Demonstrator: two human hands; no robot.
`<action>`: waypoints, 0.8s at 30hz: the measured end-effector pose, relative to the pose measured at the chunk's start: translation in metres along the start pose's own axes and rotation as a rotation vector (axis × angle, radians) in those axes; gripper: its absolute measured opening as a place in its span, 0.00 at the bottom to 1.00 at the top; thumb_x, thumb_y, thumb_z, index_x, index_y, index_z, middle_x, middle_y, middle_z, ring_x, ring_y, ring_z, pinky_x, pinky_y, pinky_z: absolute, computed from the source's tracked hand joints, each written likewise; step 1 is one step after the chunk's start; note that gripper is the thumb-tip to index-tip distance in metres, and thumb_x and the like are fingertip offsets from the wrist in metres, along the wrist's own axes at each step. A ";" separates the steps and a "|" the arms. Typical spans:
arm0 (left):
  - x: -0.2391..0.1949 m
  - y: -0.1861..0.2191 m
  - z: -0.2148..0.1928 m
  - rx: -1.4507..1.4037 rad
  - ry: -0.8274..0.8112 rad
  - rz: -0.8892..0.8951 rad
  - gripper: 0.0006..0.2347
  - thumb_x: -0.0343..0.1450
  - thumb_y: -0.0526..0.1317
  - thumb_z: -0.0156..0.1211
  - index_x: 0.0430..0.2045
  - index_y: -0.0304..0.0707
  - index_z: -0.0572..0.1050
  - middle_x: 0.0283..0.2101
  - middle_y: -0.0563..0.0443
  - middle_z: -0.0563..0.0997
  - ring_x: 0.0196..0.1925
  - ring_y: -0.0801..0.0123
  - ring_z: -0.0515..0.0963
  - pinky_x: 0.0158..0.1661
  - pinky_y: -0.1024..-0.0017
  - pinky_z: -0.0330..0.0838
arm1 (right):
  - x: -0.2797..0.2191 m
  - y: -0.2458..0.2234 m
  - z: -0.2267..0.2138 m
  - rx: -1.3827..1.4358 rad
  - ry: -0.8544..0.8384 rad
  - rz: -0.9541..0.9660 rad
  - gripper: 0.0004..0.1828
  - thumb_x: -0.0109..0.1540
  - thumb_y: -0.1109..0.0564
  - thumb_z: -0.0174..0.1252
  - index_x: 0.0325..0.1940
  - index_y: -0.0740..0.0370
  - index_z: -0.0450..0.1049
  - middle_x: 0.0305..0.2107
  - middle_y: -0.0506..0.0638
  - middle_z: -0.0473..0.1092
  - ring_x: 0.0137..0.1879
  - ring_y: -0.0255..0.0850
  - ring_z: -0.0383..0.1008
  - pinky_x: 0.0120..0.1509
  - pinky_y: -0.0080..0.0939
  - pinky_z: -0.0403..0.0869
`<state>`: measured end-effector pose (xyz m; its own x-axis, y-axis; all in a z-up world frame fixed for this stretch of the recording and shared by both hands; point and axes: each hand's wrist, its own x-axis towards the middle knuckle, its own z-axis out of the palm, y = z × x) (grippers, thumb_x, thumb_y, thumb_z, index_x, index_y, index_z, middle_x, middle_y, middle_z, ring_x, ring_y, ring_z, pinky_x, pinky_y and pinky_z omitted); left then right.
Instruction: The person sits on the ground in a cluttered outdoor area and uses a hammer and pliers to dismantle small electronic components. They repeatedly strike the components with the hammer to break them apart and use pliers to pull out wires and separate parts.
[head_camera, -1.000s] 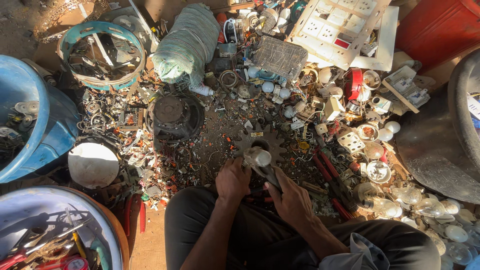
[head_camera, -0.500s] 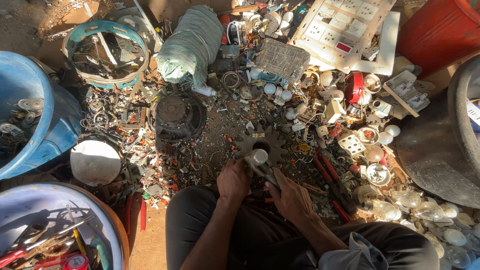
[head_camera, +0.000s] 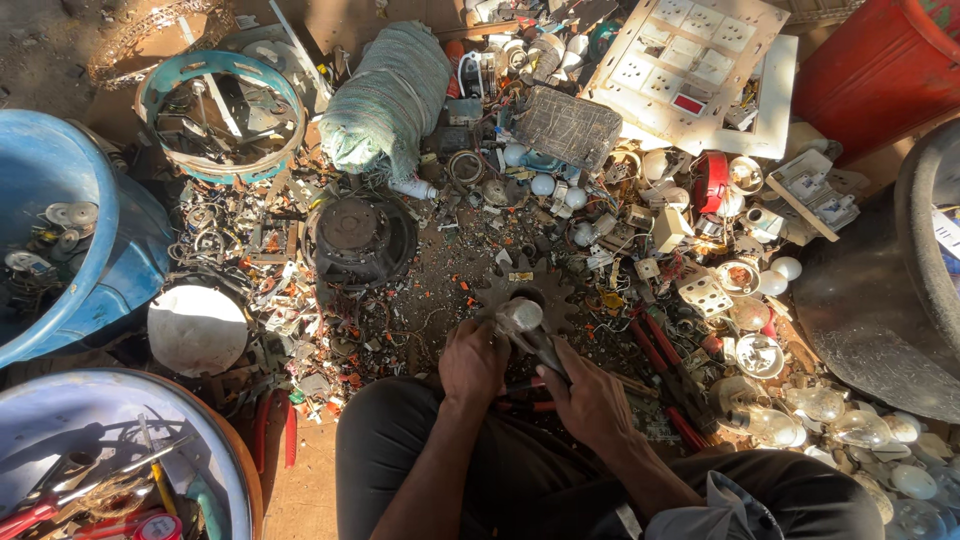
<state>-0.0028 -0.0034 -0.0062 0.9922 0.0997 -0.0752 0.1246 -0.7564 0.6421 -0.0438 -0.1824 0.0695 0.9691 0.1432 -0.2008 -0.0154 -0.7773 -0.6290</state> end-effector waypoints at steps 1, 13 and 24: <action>0.000 -0.002 0.000 -0.002 0.028 0.021 0.15 0.69 0.44 0.66 0.45 0.36 0.82 0.48 0.42 0.81 0.53 0.47 0.79 0.47 0.49 0.77 | -0.002 0.002 0.002 0.024 0.105 -0.134 0.31 0.68 0.49 0.56 0.73 0.64 0.64 0.43 0.62 0.79 0.41 0.51 0.85 0.37 0.50 0.81; 0.001 -0.006 0.005 0.026 0.032 0.058 0.15 0.67 0.43 0.68 0.45 0.37 0.83 0.48 0.45 0.81 0.54 0.51 0.78 0.51 0.48 0.72 | -0.003 0.022 0.006 -0.025 0.049 -0.016 0.31 0.68 0.46 0.56 0.72 0.63 0.62 0.41 0.62 0.79 0.37 0.49 0.84 0.35 0.51 0.79; -0.002 -0.003 -0.004 -0.014 -0.010 0.033 0.14 0.67 0.41 0.67 0.45 0.38 0.83 0.49 0.43 0.81 0.55 0.49 0.78 0.54 0.49 0.72 | -0.002 0.034 0.023 0.005 0.044 0.084 0.32 0.67 0.46 0.55 0.72 0.61 0.62 0.40 0.61 0.79 0.38 0.53 0.84 0.36 0.55 0.78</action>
<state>-0.0055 0.0011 -0.0046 0.9958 0.0678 -0.0614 0.0914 -0.7501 0.6550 -0.0518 -0.1948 0.0317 0.9742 0.0502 -0.2199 -0.0984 -0.7825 -0.6148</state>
